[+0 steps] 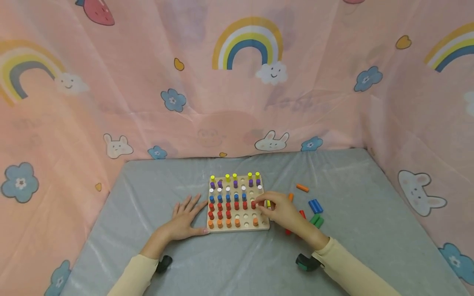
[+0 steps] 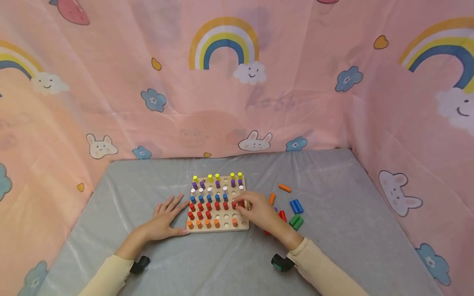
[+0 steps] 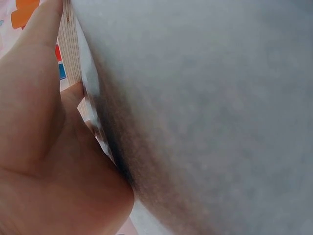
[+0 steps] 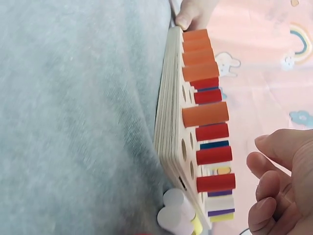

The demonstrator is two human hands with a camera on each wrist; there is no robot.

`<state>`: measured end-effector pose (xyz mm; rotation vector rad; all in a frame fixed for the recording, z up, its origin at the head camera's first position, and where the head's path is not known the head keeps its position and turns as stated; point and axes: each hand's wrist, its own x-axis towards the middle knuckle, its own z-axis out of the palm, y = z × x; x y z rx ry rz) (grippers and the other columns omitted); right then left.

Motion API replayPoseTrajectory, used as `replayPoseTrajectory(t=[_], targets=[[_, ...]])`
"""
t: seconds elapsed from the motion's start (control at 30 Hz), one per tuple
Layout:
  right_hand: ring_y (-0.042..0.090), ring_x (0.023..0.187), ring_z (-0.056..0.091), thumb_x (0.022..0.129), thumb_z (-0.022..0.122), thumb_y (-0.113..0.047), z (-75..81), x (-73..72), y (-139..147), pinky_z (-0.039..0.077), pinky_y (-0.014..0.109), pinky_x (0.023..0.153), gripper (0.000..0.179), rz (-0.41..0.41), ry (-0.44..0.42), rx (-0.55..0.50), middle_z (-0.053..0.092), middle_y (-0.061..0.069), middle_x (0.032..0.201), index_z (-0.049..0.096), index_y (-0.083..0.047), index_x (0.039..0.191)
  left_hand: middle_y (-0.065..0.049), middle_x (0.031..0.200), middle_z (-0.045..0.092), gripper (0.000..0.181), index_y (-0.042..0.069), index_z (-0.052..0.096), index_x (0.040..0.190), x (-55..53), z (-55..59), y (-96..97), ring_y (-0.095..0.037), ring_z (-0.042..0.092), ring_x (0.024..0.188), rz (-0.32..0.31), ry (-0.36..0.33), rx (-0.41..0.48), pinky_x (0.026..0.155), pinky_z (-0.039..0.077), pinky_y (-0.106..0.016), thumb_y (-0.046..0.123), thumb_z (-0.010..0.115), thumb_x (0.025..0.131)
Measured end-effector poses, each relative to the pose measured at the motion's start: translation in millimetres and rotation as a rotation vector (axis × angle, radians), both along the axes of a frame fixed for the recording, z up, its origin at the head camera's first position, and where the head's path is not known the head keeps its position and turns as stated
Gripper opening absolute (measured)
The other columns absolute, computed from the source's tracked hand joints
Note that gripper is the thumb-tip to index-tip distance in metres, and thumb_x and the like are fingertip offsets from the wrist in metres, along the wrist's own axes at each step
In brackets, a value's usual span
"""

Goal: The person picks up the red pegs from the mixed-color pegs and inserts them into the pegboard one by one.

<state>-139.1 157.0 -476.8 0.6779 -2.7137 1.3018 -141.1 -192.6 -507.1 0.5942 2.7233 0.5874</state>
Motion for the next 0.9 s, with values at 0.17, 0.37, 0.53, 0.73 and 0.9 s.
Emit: replayPoseTrajectory(t=[0.17,0.37,0.53,0.73,0.9], targets=[[0.008,0.058,0.044,0.087,0.075,-0.012,-4.1,1.2,11,0.037,0.019,0.051,0.016,-0.033,-0.033,0.007,0.069,-0.004,0.093,0.076,-0.013,0.103,-0.011,0.169,0.009,0.095,0.023,0.028,0.158,1.0,-0.9,-0.5,-0.044,0.002,0.154,-0.009,0.011,0.019,0.116,0.0,-0.071,0.063,0.069,0.082],[0.004,0.052,0.039,0.086,0.076,-0.012,-10.5,3.1,28,0.036,0.021,0.047,0.016,-0.093,-0.043,0.038,0.067,-0.003,0.089,0.076,-0.014,0.103,-0.012,0.168,0.01,0.097,0.022,0.028,0.157,1.0,-1.1,-0.8,-0.044,0.003,0.153,-0.006,0.018,0.036,0.116,0.0,-0.072,0.066,0.068,0.081],[0.004,0.053,0.038,0.085,0.077,-0.012,-16.1,5.3,42,0.036,0.021,0.047,0.017,-0.119,-0.036,0.04,0.067,-0.002,0.089,0.075,-0.013,0.102,-0.01,0.169,0.009,0.095,0.023,0.028,0.158,-0.5,2.2,0.8,-0.043,0.003,0.154,-0.002,0.007,0.01,0.116,0.001,-0.072,0.062,0.07,0.082],[0.003,0.054,0.04,0.085,0.077,-0.011,-22.8,8.8,54,0.037,0.021,0.049,0.019,-0.144,-0.063,0.055,0.066,-0.002,0.085,0.075,-0.013,0.103,-0.012,0.168,0.009,0.095,0.022,0.027,0.158,0.1,0.9,-0.8,-0.045,0.003,0.154,-0.01,0.013,0.006,0.116,0.001,-0.072,0.06,0.071,0.082],[0.003,0.051,0.04,0.085,0.077,-0.011,-27.2,10.5,63,0.037,0.021,0.047,0.018,-0.148,-0.043,0.053,0.068,-0.002,0.086,0.075,-0.013,0.103,-0.01,0.169,0.008,0.095,0.023,0.026,0.158,-1.0,-0.2,-0.8,-0.043,0.002,0.154,-0.008,0.008,0.002,0.117,0.001,-0.071,0.06,0.07,0.083]])
